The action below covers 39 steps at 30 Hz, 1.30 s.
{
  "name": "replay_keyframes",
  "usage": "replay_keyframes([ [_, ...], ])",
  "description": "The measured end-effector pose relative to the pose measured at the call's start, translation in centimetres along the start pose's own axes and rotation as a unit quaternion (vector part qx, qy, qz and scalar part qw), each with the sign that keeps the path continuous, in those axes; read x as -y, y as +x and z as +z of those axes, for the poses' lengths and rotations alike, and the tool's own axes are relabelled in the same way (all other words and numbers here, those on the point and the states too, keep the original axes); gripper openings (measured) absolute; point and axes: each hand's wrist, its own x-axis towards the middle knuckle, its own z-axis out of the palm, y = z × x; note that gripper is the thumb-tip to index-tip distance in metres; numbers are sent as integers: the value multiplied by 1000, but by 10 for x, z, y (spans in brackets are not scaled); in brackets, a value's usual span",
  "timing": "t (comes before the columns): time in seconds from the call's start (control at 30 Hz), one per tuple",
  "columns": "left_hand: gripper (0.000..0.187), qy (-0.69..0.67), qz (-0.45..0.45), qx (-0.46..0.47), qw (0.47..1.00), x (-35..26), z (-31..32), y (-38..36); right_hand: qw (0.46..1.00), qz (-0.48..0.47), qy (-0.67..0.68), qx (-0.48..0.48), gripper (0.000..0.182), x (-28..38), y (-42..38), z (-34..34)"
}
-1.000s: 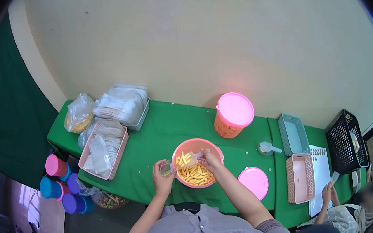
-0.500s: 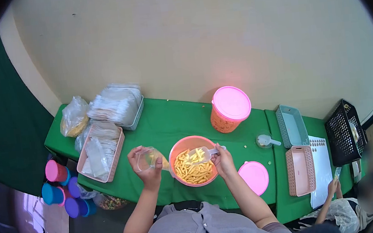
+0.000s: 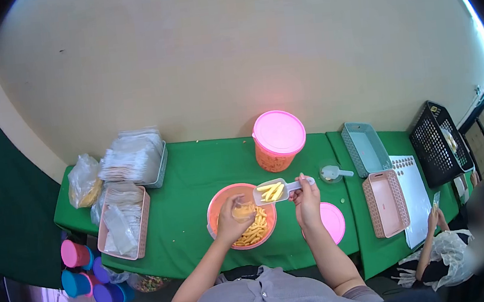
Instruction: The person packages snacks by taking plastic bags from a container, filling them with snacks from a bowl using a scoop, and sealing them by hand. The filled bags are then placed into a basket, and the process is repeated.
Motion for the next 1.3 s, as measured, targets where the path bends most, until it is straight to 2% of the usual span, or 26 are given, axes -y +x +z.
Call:
replay_keyframes([
  [0.07, 60, 13, 13, 15, 1000, -3, 4, -3, 999, -14, -39, 16, 17, -2, -3, 3],
  [0.13, 61, 39, 46, 18, 998, -8, 6, -4, 965, -86, -227, 102, 17, -11, -9, 7],
  [0.23, 68, 62, 72, 34, 995, -10, 6, -5, 929, -148, -315, 125, 16, -8, -24, 18],
  [0.3, 69, 65, 66, -3, 996, -18, 4, -7, 934, -138, -309, 117, 18, -8, -24, 20],
  [0.37, 71, 69, 61, -41, 995, -12, 3, -8, 971, -83, -208, 87, 19, -14, -14, 15],
  [0.4, 71, 17, 45, -89, 995, -10, 2, -5, 971, -81, -208, 89, 19, -17, -10, 13],
  [0.47, 65, -44, 21, -160, 986, -6, -3, -6, 997, -66, -50, -10, 19, -22, -4, 7],
  [0.57, 61, -74, -5, -137, 988, 6, -25, 1, 996, -57, -71, -10, 20, -27, 0, -4],
  [0.6, 48, -144, 4, -116, 983, 9, -28, 3, 996, -57, -72, -9, 20, -32, 3, -8],
  [0.63, 48, -144, 3, -116, 983, 3, -33, 7, 986, -33, -155, 56, 20, -39, 4, -13],
  [0.67, 43, -216, -13, -99, 971, -4, -38, 8, 964, -8, -235, 121, 20, -47, 4, -19],
  [0.7, 40, -286, -30, -82, 954, -11, -43, 8, 964, -8, -235, 121, 20, -56, 3, -24],
  [0.77, 40, -315, -39, -97, 943, -16, -48, 7, 891, 46, -371, 256, 25, -72, -2, -30],
  [0.8, 42, -344, -50, -111, 931, -17, -50, 7, 847, 28, -464, 258, 31, -72, -3, -28],
  [0.83, 42, -344, -49, -112, 931, -19, -52, 6, 847, 28, -463, 259, 31, -61, -10, -16],
  [0.87, 44, -360, -47, -92, 927, -21, -54, 5, 772, -173, -587, 174, 31, -49, -19, -3],
  [0.9, 47, -375, -45, -71, 923, -24, -56, 4, 644, -361, -670, 76, 31, -34, -27, 12],
  [0.93, 47, -375, -45, -72, 923, -32, -59, 4, 644, -361, -670, 76, 31, -23, -31, 25],
  [0.97, 46, -367, -33, -26, 929, -43, -60, 3, 776, -277, -548, 144, 31, -13, -35, 37],
  [1.0, 46, -358, -23, 22, 933, -49, -61, 1, 875, -179, -401, 205, 32, -9, -37, 42],
  [1.03, 46, -356, -24, 23, 934, -49, -60, -1, 876, -178, -400, 204, 32, -13, -37, 40],
  [1.1, 44, -132, 67, 25, 989, -48, -56, -5, 866, -154, -335, 338, 35, -20, -35, 35],
  [1.13, 40, -196, 37, -1, 980, -46, -50, -9, 871, -151, -321, 340, 34, -22, -36, 35],
  [1.17, 40, -195, 38, -1, 980, -46, -46, -12, 871, -152, -320, 340, 34, -23, -39, 37],
  [1.23, 29, -330, -27, -32, 943, -56, -44, -17, 967, -30, -84, 238, 24, -23, -46, 43],
  [1.3, 24, -347, -60, -36, 935, -50, -40, -20, 974, -28, -62, 217, 24, -19, -54, 48],
])
